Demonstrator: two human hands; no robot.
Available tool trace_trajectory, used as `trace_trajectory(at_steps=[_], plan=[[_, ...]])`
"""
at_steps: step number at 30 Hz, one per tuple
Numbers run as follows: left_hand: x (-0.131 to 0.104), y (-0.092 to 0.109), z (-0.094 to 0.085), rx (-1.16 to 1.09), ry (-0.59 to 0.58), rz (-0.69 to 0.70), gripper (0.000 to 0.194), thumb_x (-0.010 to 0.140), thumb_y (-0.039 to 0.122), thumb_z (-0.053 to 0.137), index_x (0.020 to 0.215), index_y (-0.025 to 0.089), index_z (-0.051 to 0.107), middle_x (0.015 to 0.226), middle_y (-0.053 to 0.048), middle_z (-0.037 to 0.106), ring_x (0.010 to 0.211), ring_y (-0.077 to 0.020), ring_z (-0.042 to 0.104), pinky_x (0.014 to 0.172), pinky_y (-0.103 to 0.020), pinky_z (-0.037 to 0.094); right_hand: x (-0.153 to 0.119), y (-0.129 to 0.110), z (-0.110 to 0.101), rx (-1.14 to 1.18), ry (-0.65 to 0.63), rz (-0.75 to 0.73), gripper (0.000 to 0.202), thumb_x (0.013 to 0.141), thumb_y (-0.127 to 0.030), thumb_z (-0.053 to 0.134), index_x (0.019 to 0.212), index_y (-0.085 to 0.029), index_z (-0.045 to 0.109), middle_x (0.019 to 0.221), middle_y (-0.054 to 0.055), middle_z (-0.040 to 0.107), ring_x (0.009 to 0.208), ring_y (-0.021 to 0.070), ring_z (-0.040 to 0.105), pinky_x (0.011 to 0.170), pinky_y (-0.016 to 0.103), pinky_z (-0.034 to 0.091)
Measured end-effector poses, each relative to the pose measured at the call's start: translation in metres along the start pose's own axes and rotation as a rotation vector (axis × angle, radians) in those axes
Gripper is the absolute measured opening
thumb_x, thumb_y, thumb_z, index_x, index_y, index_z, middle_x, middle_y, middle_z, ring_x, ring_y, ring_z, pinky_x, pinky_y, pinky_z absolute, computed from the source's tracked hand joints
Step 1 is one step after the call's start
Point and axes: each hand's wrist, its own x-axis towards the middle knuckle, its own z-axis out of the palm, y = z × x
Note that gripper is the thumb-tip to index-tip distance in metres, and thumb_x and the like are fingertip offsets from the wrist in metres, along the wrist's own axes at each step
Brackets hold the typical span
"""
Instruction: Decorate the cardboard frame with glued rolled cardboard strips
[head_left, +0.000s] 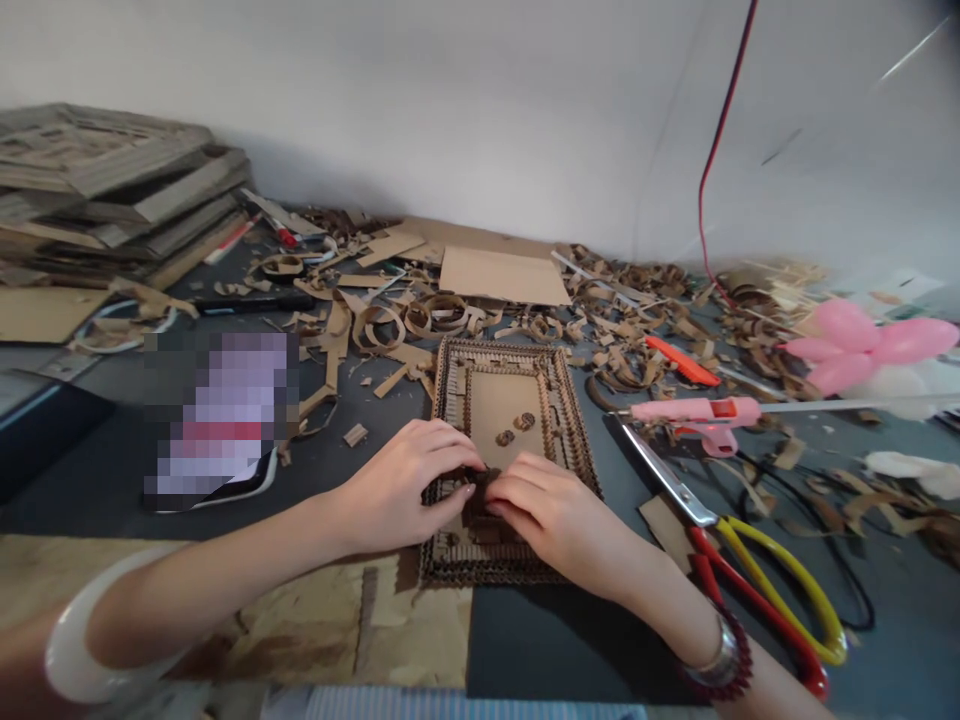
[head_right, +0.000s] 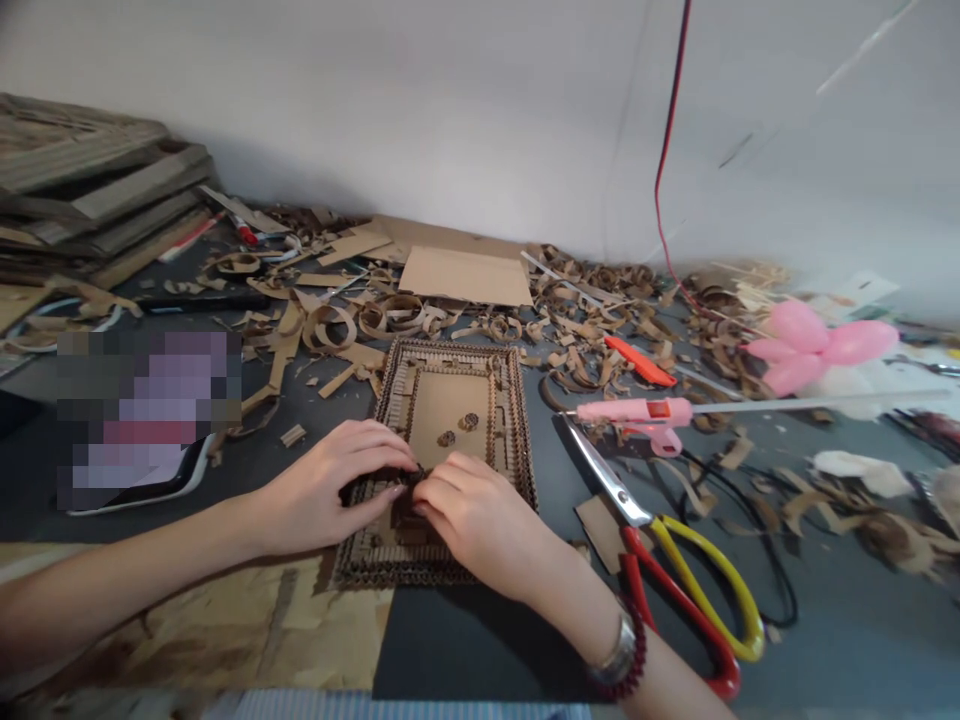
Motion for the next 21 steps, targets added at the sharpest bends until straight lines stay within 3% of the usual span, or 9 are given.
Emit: trace_trajectory(at_steps=[21], plan=[[-0.001, -0.004, 0.002, 0.009, 0.005, 0.001, 0.019, 0.081, 0.018, 0.049, 0.097, 0.015, 0.06, 0.1, -0.007, 0.062, 0.094, -0.0188, 0.055, 0.085, -0.033, 0.04, -0.012, -0.005, -0.008, 0.043, -0.046, 0.084, 0.022, 0.086, -0.014, 0.043, 0.097, -0.018, 0.061, 0.1, 0.008, 0.054, 0.098, 0.0197, 0.044, 0.086, 0.036, 0.044]])
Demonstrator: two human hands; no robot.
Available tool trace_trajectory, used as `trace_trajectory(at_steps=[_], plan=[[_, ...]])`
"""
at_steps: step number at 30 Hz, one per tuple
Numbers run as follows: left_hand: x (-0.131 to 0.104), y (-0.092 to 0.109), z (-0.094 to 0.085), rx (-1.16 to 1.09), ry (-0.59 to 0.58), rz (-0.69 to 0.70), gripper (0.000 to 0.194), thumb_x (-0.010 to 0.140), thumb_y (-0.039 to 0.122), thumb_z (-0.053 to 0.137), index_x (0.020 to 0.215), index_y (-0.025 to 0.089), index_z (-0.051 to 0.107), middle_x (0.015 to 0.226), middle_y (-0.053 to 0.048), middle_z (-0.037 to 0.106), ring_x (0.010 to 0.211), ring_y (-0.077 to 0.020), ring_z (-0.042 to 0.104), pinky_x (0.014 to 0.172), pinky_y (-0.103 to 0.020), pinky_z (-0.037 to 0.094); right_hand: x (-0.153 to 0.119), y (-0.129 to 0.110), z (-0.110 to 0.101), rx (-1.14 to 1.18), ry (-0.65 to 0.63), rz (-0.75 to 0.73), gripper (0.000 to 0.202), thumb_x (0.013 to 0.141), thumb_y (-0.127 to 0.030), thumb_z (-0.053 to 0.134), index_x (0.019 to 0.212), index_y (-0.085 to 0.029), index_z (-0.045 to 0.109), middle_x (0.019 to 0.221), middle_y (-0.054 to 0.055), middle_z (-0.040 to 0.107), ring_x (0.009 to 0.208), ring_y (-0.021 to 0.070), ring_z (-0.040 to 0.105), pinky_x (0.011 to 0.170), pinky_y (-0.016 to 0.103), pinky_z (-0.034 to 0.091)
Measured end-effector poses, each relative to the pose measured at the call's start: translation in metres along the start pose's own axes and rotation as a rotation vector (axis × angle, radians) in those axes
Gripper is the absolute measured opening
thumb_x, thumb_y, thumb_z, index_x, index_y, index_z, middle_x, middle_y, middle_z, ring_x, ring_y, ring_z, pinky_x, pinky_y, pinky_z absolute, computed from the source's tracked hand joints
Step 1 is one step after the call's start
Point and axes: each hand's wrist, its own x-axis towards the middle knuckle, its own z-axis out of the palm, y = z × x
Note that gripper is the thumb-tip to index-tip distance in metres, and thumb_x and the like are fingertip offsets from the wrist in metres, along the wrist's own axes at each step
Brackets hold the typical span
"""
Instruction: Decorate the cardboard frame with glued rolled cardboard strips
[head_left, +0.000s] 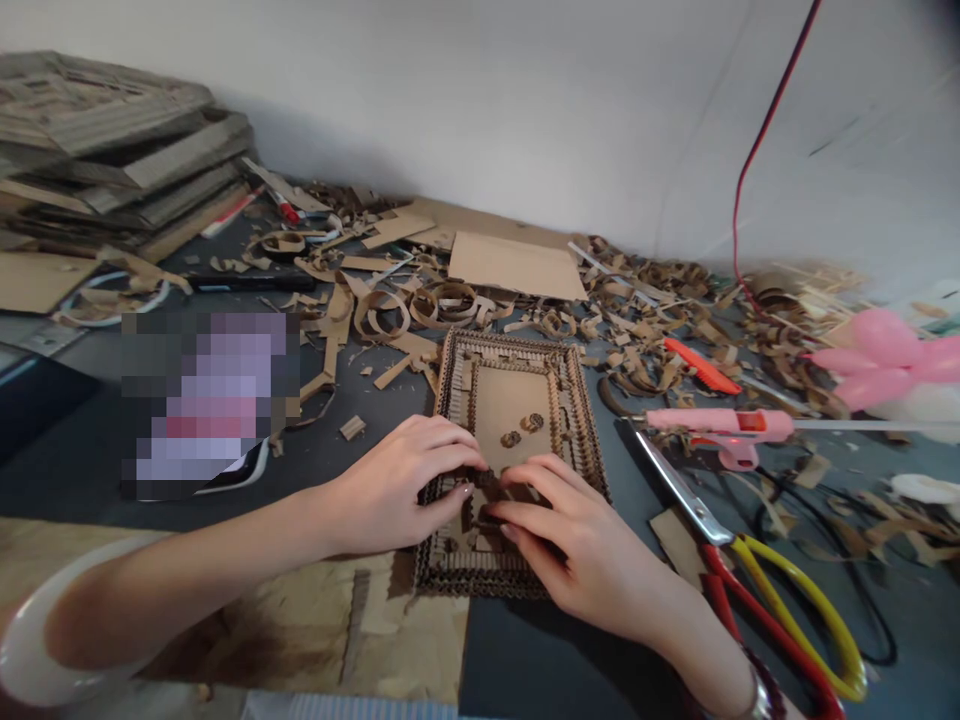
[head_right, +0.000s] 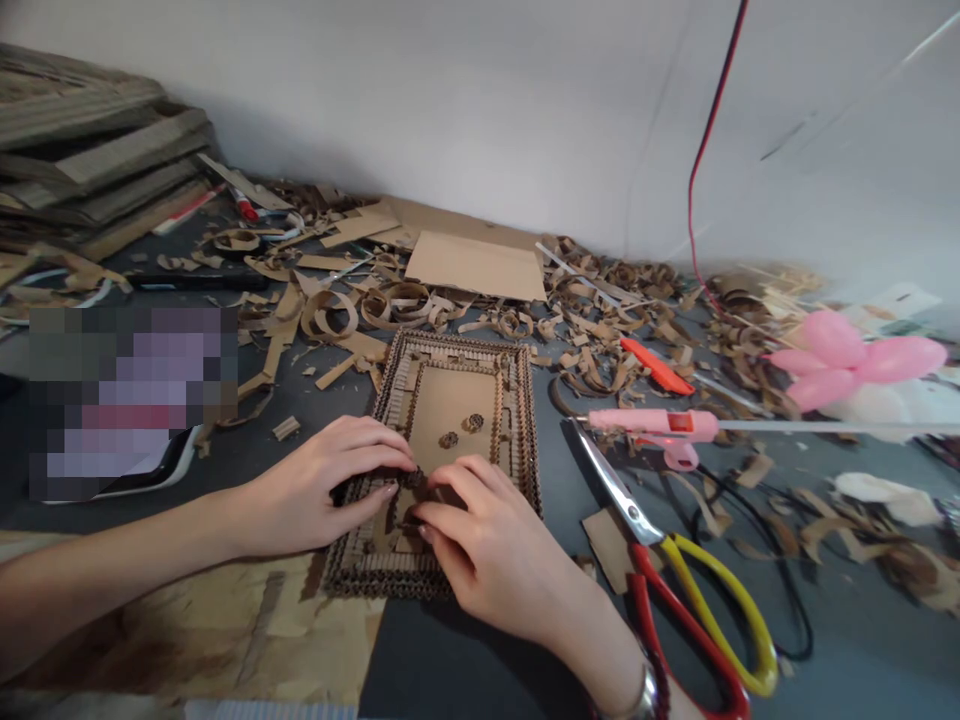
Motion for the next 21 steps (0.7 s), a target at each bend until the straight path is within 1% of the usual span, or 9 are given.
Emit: trace_trajectory(at_steps=[5, 8, 11, 13, 17, 21], plan=[[0.0, -0.001, 0.0, -0.005, 0.008, 0.006, 0.019, 0.082, 0.017, 0.049, 0.097, 0.016, 0.06, 0.099, -0.007, 0.062, 0.094, -0.0185, 0.056, 0.086, -0.033, 0.041, 0.0, -0.001, -0.001, 0.033, 0.018, -0.019, 0.021, 0.086, -0.014, 0.043, 0.095, -0.017, 0.062, 0.098, 0.007, 0.056, 0.098, 0.0185, 0.046, 0.086, 0.034, 0.044], [0.0, -0.001, 0.0, 0.0, 0.011, 0.011, 0.019, 0.082, 0.017, 0.049, 0.097, 0.015, 0.06, 0.099, -0.007, 0.062, 0.094, -0.0187, 0.056, 0.086, -0.033, 0.041, 0.002, 0.002, 0.0, 0.015, 0.069, -0.011, 0.02, 0.086, -0.013, 0.043, 0.09, -0.016, 0.062, 0.096, 0.007, 0.058, 0.093, 0.0177, 0.048, 0.083, 0.034, 0.045], [-0.001, -0.001, 0.0, -0.003, 0.012, 0.006, 0.019, 0.082, 0.017, 0.048, 0.097, 0.015, 0.06, 0.099, -0.008, 0.062, 0.094, -0.0186, 0.056, 0.085, -0.033, 0.041, 0.002, 0.007, 0.0, -0.021, 0.117, 0.029, 0.019, 0.085, -0.013, 0.044, 0.087, -0.016, 0.062, 0.093, 0.006, 0.059, 0.089, 0.0178, 0.05, 0.081, 0.035, 0.045], [-0.001, -0.001, 0.0, -0.009, 0.017, -0.001, 0.019, 0.082, 0.017, 0.048, 0.097, 0.015, 0.06, 0.098, -0.007, 0.062, 0.094, -0.0183, 0.056, 0.085, -0.033, 0.041, 0.002, 0.01, 0.0, -0.014, 0.121, 0.065, 0.015, 0.085, -0.014, 0.048, 0.086, -0.018, 0.063, 0.091, 0.005, 0.06, 0.088, 0.0172, 0.05, 0.081, 0.036, 0.045], [-0.001, 0.0, 0.0, -0.011, 0.023, -0.005, 0.019, 0.082, 0.017, 0.049, 0.097, 0.016, 0.06, 0.098, -0.007, 0.062, 0.094, -0.018, 0.056, 0.085, -0.032, 0.041, 0.003, 0.013, 0.001, 0.045, 0.126, 0.121, 0.007, 0.08, -0.016, 0.058, 0.081, -0.02, 0.064, 0.084, 0.001, 0.061, 0.084, 0.0148, 0.052, 0.079, 0.032, 0.045], [0.0, 0.001, 0.0, -0.012, 0.017, -0.018, 0.019, 0.081, 0.015, 0.049, 0.096, 0.016, 0.06, 0.097, -0.007, 0.062, 0.093, -0.0181, 0.056, 0.085, -0.032, 0.041, 0.008, 0.013, 0.003, 0.032, 0.12, 0.131, 0.009, 0.079, -0.012, 0.059, 0.075, -0.019, 0.063, 0.078, 0.0, 0.06, 0.079, 0.014, 0.052, 0.077, 0.032, 0.045]])
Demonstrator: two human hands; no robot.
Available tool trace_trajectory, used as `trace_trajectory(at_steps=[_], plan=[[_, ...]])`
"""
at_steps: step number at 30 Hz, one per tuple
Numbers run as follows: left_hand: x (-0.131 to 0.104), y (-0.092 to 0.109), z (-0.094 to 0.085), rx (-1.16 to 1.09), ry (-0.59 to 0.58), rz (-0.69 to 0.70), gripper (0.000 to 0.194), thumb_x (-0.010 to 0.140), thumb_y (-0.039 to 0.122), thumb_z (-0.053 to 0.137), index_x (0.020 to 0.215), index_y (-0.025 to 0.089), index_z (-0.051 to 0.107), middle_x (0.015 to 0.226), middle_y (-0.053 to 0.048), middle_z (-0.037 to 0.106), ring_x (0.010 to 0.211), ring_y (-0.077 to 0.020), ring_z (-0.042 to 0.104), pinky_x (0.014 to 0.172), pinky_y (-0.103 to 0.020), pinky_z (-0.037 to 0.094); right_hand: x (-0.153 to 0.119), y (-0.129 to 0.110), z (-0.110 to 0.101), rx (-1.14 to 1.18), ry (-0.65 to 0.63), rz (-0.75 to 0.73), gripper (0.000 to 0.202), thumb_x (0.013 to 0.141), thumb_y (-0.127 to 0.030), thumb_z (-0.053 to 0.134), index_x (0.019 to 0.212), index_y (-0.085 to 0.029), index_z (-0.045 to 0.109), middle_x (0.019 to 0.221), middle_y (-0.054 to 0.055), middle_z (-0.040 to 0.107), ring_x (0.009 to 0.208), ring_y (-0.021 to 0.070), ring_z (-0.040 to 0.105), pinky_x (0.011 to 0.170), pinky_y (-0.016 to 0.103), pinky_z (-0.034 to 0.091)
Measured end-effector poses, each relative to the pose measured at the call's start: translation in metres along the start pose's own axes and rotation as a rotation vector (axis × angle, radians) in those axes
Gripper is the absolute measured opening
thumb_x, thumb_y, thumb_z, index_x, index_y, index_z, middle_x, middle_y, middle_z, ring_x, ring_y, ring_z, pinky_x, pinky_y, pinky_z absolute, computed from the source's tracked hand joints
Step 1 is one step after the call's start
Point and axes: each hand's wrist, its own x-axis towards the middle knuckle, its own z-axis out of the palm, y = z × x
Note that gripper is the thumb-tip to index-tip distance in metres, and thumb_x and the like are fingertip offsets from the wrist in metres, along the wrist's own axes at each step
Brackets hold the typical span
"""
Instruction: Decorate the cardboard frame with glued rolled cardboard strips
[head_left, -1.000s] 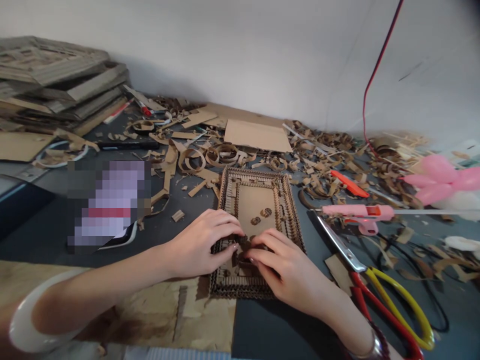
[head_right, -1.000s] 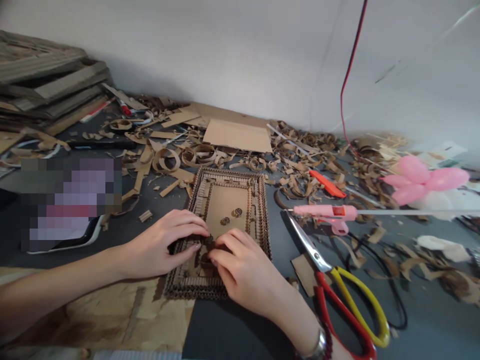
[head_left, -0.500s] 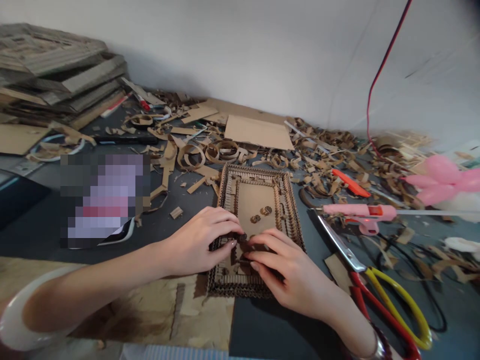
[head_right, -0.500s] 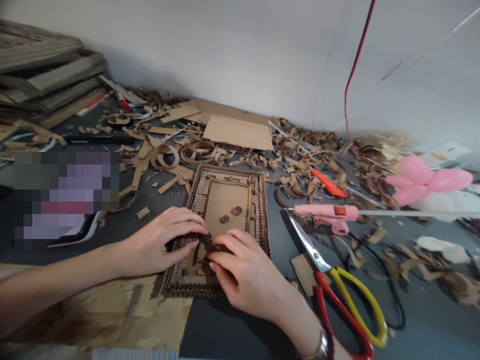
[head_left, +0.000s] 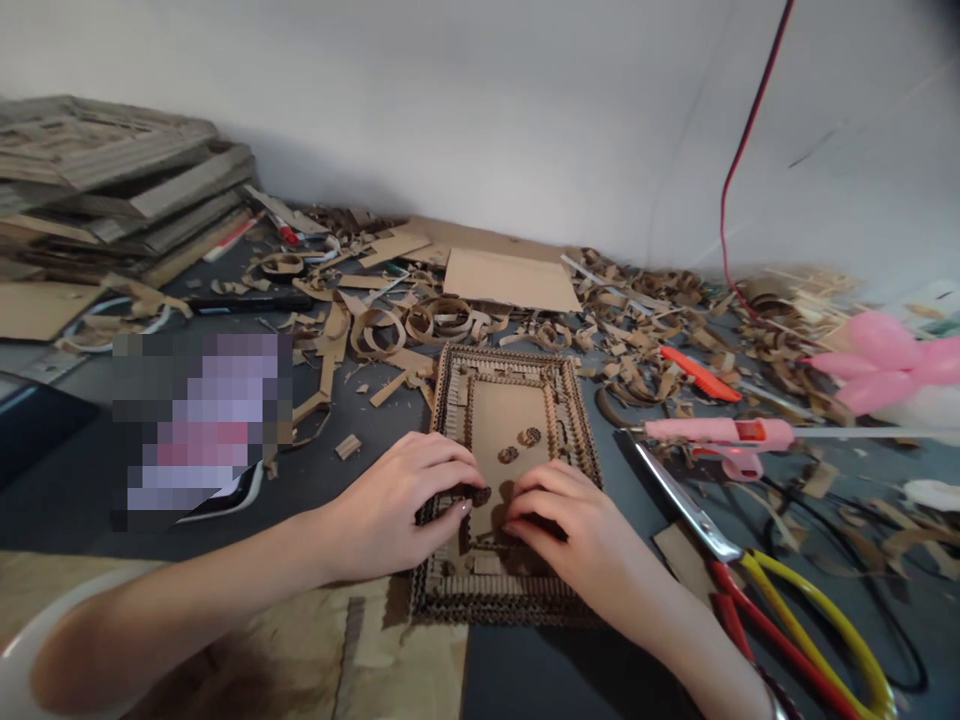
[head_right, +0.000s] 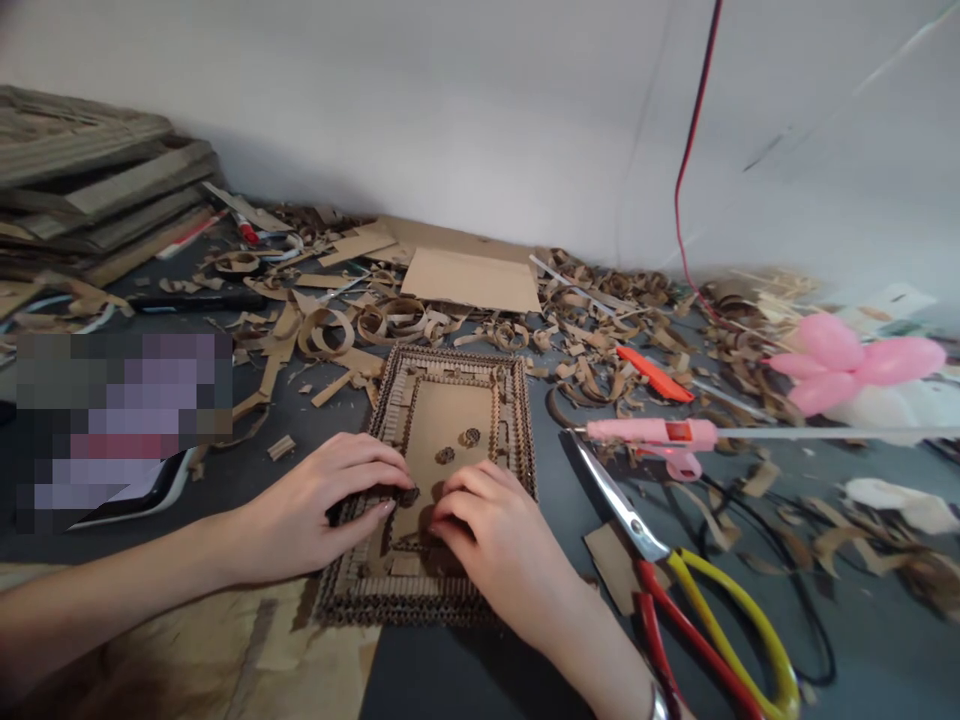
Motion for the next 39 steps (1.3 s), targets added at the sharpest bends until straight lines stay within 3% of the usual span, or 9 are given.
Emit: trace_trajectory(at_steps=[7, 12, 18, 24, 30, 39], plan=[[0.0015, 0.0004, -0.0013, 0.011, -0.023, -0.004, 0.02, 0.082, 0.014, 0.047, 0.097, 0.017, 0.059, 0.098, -0.007, 0.062, 0.093, -0.0185, 0.056, 0.084, -0.033, 0.041, -0.0002, 0.0006, -0.0006, -0.109, -0.039, -0.045, 0.009, 0.084, -0.01, 0.049, 0.079, -0.015, 0.054, 0.081, 0.003, 0.058, 0.079, 0.0173, 0.05, 0.073, 0.036, 0.045], [0.0007, 0.0011, -0.0015, 0.0, 0.003, 0.011, 0.019, 0.083, 0.016, 0.049, 0.098, 0.017, 0.059, 0.098, -0.006, 0.062, 0.093, -0.0179, 0.056, 0.083, -0.031, 0.042, -0.0036, 0.0009, -0.0074, 0.025, 0.061, -0.017, 0.011, 0.086, -0.009, 0.044, 0.082, -0.016, 0.052, 0.076, 0.002, 0.056, 0.073, 0.014, 0.05, 0.067, 0.028, 0.044], [0.0006, 0.0034, -0.0009, -0.002, 0.05, 0.047, 0.016, 0.08, 0.024, 0.059, 0.095, 0.018, 0.063, 0.094, -0.005, 0.064, 0.089, -0.0175, 0.058, 0.081, -0.03, 0.042, -0.0022, -0.0029, -0.005, 0.22, 0.083, -0.083, 0.01, 0.084, -0.008, 0.049, 0.084, -0.016, 0.055, 0.08, 0.002, 0.057, 0.077, 0.0112, 0.052, 0.07, 0.023, 0.044], [0.0043, 0.005, -0.0017, -0.029, 0.107, 0.116, 0.008, 0.08, 0.017, 0.059, 0.084, 0.018, 0.066, 0.077, -0.001, 0.067, 0.077, -0.0142, 0.059, 0.074, -0.028, 0.043, -0.0006, -0.003, -0.0013, 0.26, 0.136, -0.127, 0.01, 0.083, -0.009, 0.051, 0.085, -0.016, 0.057, 0.079, 0.002, 0.06, 0.078, 0.012, 0.053, 0.07, 0.025, 0.046], [0.007, 0.0042, -0.0026, -0.052, 0.159, 0.079, 0.008, 0.077, 0.014, 0.061, 0.082, 0.018, 0.066, 0.073, -0.001, 0.068, 0.072, -0.0146, 0.059, 0.069, -0.028, 0.046, -0.0006, -0.0015, -0.007, 0.283, 0.206, -0.06, 0.012, 0.081, -0.007, 0.052, 0.084, -0.017, 0.057, 0.079, 0.002, 0.06, 0.076, 0.0111, 0.054, 0.07, 0.024, 0.046], [0.0069, 0.0045, -0.0038, -0.088, 0.159, 0.066, 0.007, 0.075, 0.012, 0.062, 0.078, 0.018, 0.065, 0.071, -0.001, 0.068, 0.07, -0.0145, 0.059, 0.069, -0.028, 0.048, 0.0012, -0.0009, -0.0051, 0.299, 0.213, -0.093, 0.01, 0.081, -0.008, 0.052, 0.082, -0.016, 0.058, 0.077, 0.002, 0.06, 0.075, 0.0118, 0.054, 0.068, 0.025, 0.046]])
